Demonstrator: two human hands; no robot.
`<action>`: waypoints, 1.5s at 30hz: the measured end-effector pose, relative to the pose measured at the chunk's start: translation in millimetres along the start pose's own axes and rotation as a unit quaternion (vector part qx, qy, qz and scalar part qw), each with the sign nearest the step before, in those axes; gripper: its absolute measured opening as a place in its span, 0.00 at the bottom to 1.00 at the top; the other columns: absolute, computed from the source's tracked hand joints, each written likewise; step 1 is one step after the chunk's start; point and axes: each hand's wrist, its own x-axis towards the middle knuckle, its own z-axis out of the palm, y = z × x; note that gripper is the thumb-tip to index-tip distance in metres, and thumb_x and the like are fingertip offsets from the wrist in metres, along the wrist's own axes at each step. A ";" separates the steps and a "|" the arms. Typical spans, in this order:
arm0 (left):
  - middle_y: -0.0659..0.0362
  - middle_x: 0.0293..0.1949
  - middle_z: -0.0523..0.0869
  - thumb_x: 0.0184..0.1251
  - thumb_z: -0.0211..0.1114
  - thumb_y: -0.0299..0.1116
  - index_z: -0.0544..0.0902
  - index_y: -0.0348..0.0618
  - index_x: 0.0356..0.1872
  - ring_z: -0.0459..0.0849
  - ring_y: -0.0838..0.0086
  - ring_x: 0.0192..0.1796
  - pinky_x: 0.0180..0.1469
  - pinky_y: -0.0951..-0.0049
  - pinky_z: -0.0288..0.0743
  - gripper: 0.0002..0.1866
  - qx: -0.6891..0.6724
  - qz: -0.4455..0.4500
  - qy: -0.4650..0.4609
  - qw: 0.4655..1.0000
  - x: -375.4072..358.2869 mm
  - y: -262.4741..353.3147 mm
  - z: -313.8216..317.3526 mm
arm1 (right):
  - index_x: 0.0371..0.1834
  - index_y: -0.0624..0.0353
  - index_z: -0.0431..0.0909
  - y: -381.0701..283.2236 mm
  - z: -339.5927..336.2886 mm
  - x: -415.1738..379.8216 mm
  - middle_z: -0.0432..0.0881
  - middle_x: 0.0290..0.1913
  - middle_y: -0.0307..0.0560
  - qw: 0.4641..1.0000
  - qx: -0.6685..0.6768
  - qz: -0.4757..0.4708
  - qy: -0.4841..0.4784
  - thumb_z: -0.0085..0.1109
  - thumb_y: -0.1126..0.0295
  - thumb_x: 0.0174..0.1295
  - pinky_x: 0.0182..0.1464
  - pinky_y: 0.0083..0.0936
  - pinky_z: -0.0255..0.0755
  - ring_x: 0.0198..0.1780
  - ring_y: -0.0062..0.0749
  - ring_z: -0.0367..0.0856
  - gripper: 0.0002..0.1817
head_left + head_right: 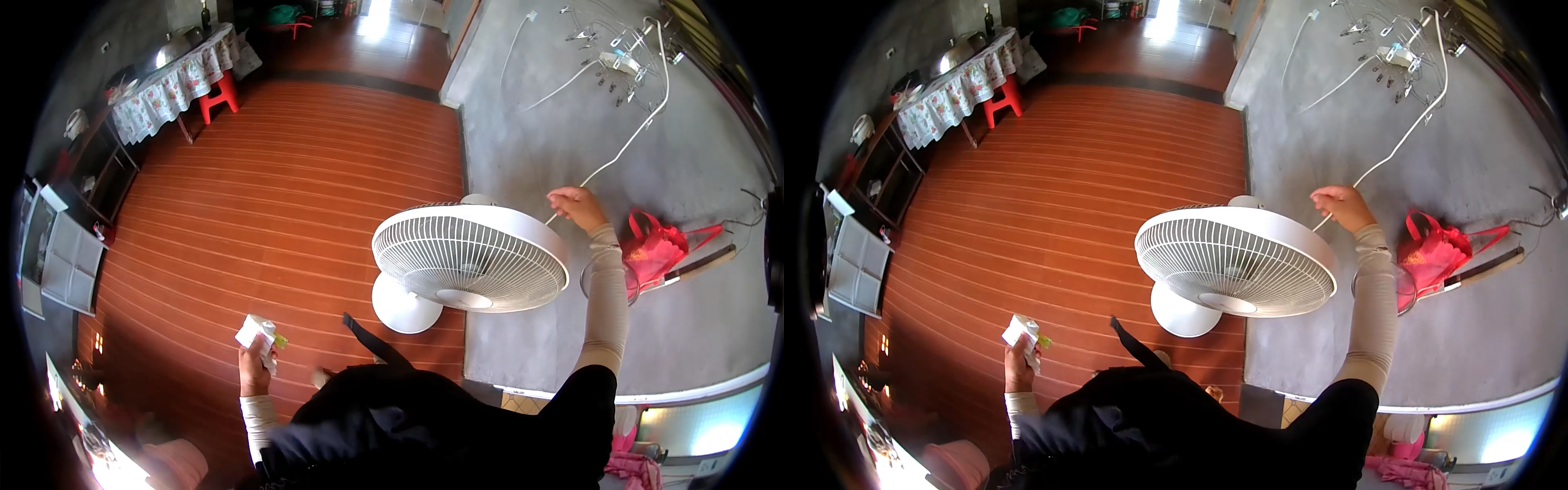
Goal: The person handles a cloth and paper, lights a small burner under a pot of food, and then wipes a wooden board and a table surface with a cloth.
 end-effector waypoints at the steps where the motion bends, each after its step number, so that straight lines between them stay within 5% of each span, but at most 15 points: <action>1: 0.59 0.25 0.76 0.59 0.54 0.33 0.72 0.38 0.39 0.74 0.77 0.21 0.20 0.80 0.68 0.11 0.001 0.010 -0.012 1.000 -6.1 0.5 16.1 | 0.40 0.59 0.77 8.6 1.4 17.6 0.78 0.29 0.37 0.999 -0.025 0.007 -0.045 0.53 0.67 0.56 0.30 0.12 0.66 0.28 0.17 0.73 0.11; 6: 0.56 0.27 0.79 0.61 0.51 0.32 0.73 0.34 0.42 0.76 0.76 0.23 0.21 0.82 0.66 0.13 0.022 -0.004 0.004 1.000 -21.5 4.6 22.8 | 0.42 0.58 0.76 46.4 38.3 68.8 0.79 0.33 0.37 0.987 0.043 -0.026 -0.154 0.49 0.72 0.56 0.35 0.18 0.69 0.32 0.20 0.75 0.11; 11: 0.54 0.42 0.80 0.63 0.50 0.35 0.71 0.36 0.49 0.81 0.70 0.39 0.27 0.78 0.71 0.17 0.009 0.000 0.004 1.000 -41.2 8.1 35.7 | 0.41 0.59 0.76 57.7 44.2 76.3 0.79 0.34 0.41 0.975 0.140 -0.025 -0.173 0.47 0.69 0.56 0.41 0.24 0.69 0.35 0.25 0.75 0.12; 16: 0.55 0.33 0.81 0.62 0.52 0.35 0.73 0.36 0.44 0.80 0.74 0.29 0.25 0.78 0.71 0.15 0.025 -0.022 0.049 0.998 -37.4 17.7 35.0 | 0.40 0.60 0.76 8.7 72.3 76.9 0.79 0.35 0.42 0.978 0.115 -0.025 -0.173 0.47 0.67 0.56 0.42 0.24 0.69 0.36 0.26 0.75 0.13; 25: 0.56 0.27 0.81 0.61 0.55 0.39 0.76 0.35 0.39 0.78 0.78 0.25 0.25 0.79 0.72 0.15 0.025 -0.002 0.053 0.998 -52.9 13.9 40.1 | 0.39 0.61 0.77 -7.5 97.4 47.2 0.79 0.35 0.44 0.979 0.113 -0.017 -0.170 0.47 0.64 0.56 0.43 0.24 0.68 0.37 0.27 0.75 0.15; 31: 0.57 0.31 0.82 0.60 0.55 0.39 0.75 0.36 0.43 0.78 0.79 0.25 0.22 0.81 0.71 0.17 0.066 0.005 0.081 0.995 -56.6 19.4 43.7 | 0.39 0.62 0.77 4.4 76.3 30.8 0.79 0.35 0.45 0.971 0.156 -0.012 -0.179 0.47 0.62 0.56 0.44 0.24 0.68 0.37 0.28 0.76 0.16; 34: 0.56 0.37 0.81 0.62 0.50 0.38 0.73 0.38 0.47 0.79 0.74 0.35 0.30 0.76 0.72 0.17 0.046 -0.015 0.069 0.996 -64.7 23.0 42.1 | 0.38 0.63 0.77 4.7 57.3 12.4 0.80 0.35 0.45 0.960 0.207 0.011 -0.189 0.47 0.61 0.56 0.45 0.24 0.67 0.37 0.29 0.76 0.17; 38: 0.57 0.34 0.80 0.60 0.51 0.36 0.74 0.35 0.45 0.76 0.77 0.28 0.26 0.80 0.68 0.16 -0.001 0.020 0.060 0.998 -54.3 -1.1 28.4 | 0.38 0.64 0.77 8.2 63.1 29.9 0.80 0.35 0.46 0.928 0.286 0.079 -0.226 0.48 0.60 0.56 0.46 0.24 0.67 0.38 0.30 0.76 0.18; 40: 0.59 0.30 0.78 0.58 0.54 0.32 0.73 0.33 0.43 0.75 0.78 0.24 0.20 0.83 0.66 0.14 -0.007 -0.031 0.089 0.996 -39.0 -7.1 25.5 | 0.37 0.66 0.77 60.5 59.1 76.8 0.80 0.35 0.43 0.922 0.300 0.081 -0.233 0.50 0.67 0.57 0.46 0.23 0.69 0.38 0.27 0.76 0.13; 42: 0.58 0.27 0.78 0.59 0.55 0.33 0.73 0.35 0.41 0.75 0.78 0.22 0.20 0.83 0.66 0.13 0.008 0.007 0.084 0.996 -30.7 -14.0 21.4 | 0.38 0.65 0.78 76.1 60.0 84.8 0.81 0.35 0.43 0.970 0.122 -0.076 -0.198 0.52 0.73 0.57 0.43 0.20 0.70 0.38 0.24 0.76 0.09; 45: 0.58 0.25 0.77 0.59 0.55 0.33 0.73 0.35 0.41 0.74 0.78 0.21 0.20 0.83 0.66 0.13 0.018 -0.013 0.060 0.998 -27.7 -8.8 26.7 | 0.38 0.63 0.78 49.3 58.6 68.3 0.81 0.34 0.42 0.977 -0.013 -0.120 -0.176 0.53 0.75 0.56 0.40 0.17 0.71 0.36 0.21 0.76 0.08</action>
